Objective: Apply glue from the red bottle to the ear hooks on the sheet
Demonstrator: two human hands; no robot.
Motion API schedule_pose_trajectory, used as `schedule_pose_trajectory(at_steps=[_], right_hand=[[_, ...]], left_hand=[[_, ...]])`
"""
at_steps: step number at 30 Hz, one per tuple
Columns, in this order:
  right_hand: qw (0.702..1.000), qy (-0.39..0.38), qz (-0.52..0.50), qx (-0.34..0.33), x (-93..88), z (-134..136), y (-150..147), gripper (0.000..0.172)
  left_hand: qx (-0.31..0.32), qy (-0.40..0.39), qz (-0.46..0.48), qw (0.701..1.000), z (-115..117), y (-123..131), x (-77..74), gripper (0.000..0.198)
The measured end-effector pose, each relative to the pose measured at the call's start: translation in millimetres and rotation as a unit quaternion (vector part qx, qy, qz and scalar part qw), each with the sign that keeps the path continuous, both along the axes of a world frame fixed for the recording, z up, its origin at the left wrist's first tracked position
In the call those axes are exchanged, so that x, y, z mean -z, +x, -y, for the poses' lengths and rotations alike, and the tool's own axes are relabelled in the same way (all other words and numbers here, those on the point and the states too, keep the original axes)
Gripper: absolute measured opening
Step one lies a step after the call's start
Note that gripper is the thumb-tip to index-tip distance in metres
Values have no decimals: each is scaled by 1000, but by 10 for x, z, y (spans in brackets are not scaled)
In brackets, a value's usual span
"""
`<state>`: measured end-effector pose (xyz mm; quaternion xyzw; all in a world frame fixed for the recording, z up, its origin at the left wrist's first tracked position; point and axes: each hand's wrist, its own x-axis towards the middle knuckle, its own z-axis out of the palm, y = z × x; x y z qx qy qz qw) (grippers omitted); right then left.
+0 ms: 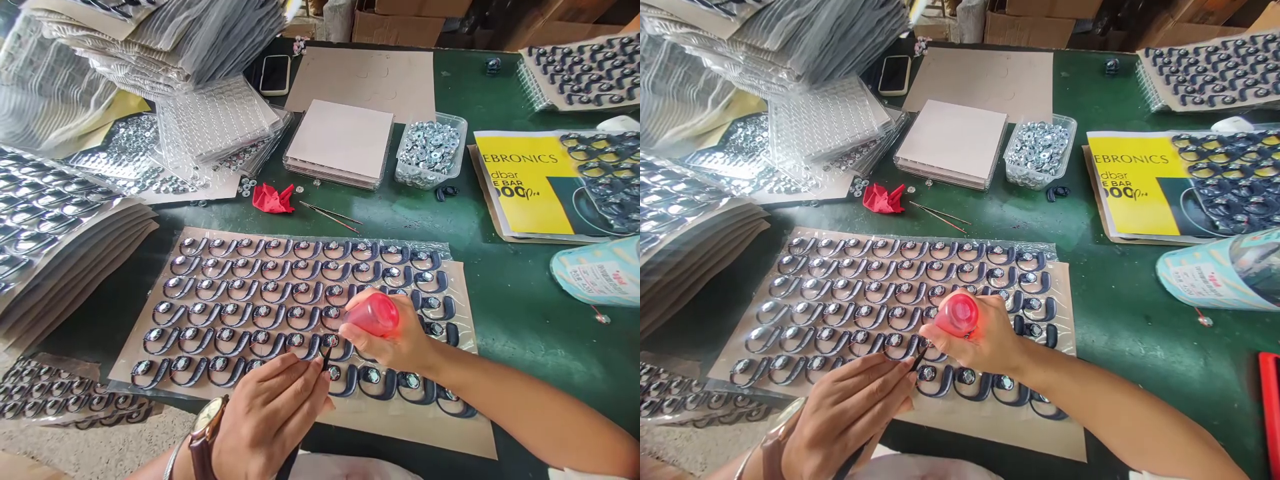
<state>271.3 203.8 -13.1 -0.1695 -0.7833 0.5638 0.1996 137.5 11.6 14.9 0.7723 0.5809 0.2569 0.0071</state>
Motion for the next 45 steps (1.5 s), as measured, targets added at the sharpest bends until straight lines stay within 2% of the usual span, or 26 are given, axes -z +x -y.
schedule_pose_trajectory(at_steps=[10, 17, 23, 29, 34, 38, 42, 43, 45], right_hand=[[1000, -11, 0, -23, 67, 32, 6, 21], [999, 6, 22, -23, -33, -4, 10, 21], [999, -16, 21, -19, 0, -2, 31, 21], [999, -27, 22, -22, -13, 5, 28, 22], [999, -22, 0, -37, -3, 16, 25, 21], [997, 12, -56, -52, 66, 31, 24, 25], [992, 72, -84, -52, 109, 52, 28, 34], [993, 67, -84, -50, 92, 49, 33, 36], [997, 2, -58, -51, 9, 15, 52, 33]], left_hand=[[7, 5, 11, 1000, -70, -14, -70, 22], [-14, 4, 82, 996, -86, -24, -41, 21], [-8, -17, 111, 994, -131, -82, -79, 26], [-20, -46, 172, 984, -91, -122, -19, 30], [-43, -55, 224, 972, -160, -182, -27, 25], [-84, -84, 263, 957, -234, -234, -46, 17], [-99, -99, 271, 952, -261, -263, -33, 14], [-100, -97, 270, 953, -258, -263, -26, 14], [-98, -85, 268, 955, -237, -256, -12, 14]])
